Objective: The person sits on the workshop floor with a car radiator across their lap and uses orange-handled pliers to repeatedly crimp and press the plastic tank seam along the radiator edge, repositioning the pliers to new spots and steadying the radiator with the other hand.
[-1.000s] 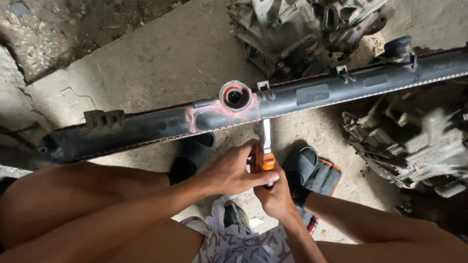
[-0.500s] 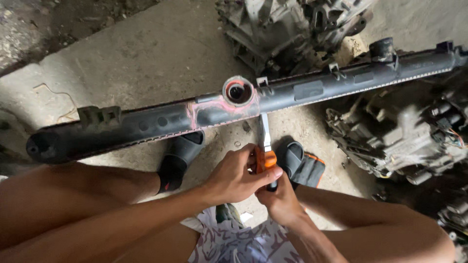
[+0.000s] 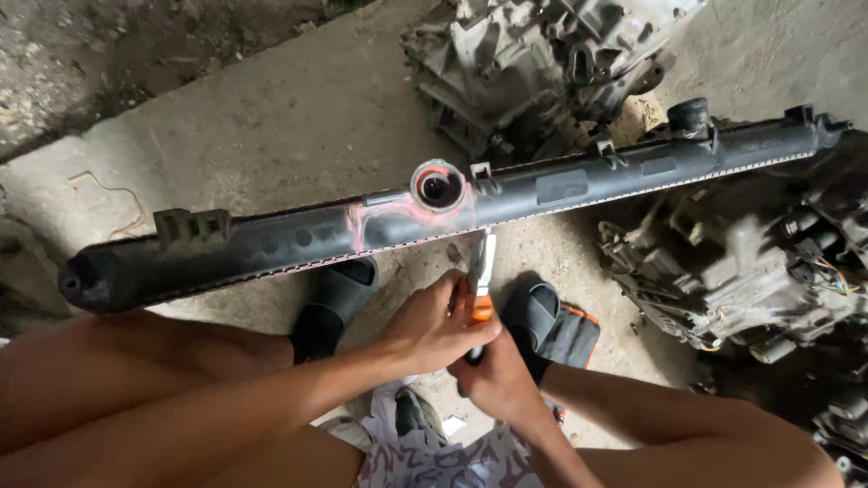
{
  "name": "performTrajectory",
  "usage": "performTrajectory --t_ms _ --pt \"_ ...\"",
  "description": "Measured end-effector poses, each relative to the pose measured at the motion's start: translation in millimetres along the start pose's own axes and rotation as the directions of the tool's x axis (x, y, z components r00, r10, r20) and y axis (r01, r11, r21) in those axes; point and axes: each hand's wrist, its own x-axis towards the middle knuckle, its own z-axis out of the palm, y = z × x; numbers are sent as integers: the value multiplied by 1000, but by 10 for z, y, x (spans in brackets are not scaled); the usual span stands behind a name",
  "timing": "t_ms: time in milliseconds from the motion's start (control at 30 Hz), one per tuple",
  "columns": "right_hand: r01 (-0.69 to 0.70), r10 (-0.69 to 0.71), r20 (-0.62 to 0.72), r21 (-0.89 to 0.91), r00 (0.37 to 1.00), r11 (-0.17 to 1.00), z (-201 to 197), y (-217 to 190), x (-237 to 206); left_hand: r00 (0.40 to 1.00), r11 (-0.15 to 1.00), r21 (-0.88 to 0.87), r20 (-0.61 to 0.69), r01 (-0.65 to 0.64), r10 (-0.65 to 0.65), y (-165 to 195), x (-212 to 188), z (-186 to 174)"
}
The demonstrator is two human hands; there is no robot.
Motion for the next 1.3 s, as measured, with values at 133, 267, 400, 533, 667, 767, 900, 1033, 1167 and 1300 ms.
performTrajectory --t_ms 133,267,400,533,667,767,900,1033,1167,1300 --pt "59 -28 93 -346 995 936 -13 -164 -11 1000 999 -32 0 -6 6 -155 -10 -2" --pt "110 23 284 -441 958 891 -174 -285 -100 997 999 19 67 -37 36 -297 -94 -16" --pt "-75 315 361 -545 878 835 -325 -393 -202 991 996 46 120 -70 64 -331 -182 -67" --pt "-23 273 411 -519 870 854 -421 -458 -271 990 987 159 142 -26 3 -291 -236 -156" --pt "-46 377 520 -542 767 839 -503 -486 -356 994 978 209 110 -22 -2 -235 -302 -203" --pt "-8 235 536 -390 811 921 -576 -520 -467 989 963 268 135 16 -54 -191 -364 -198" --pt "65 -68 428 21 901 998 -772 -541 -636 989 982 190 140 18 -45 -142 -456 -182" --pt "236 -331 119 487 936 841 -820 -387 -618 993 970 241 118 -29 1 -100 -466 -132" --pt "55 9 -76 794 997 606 -759 -164 -442 987 954 297 132 45 -88 -79 -475 -114" --pt "216 13 -258 834 966 508 -738 -62 -400 992 962 274 122 -1 -34 -39 -513 -137"
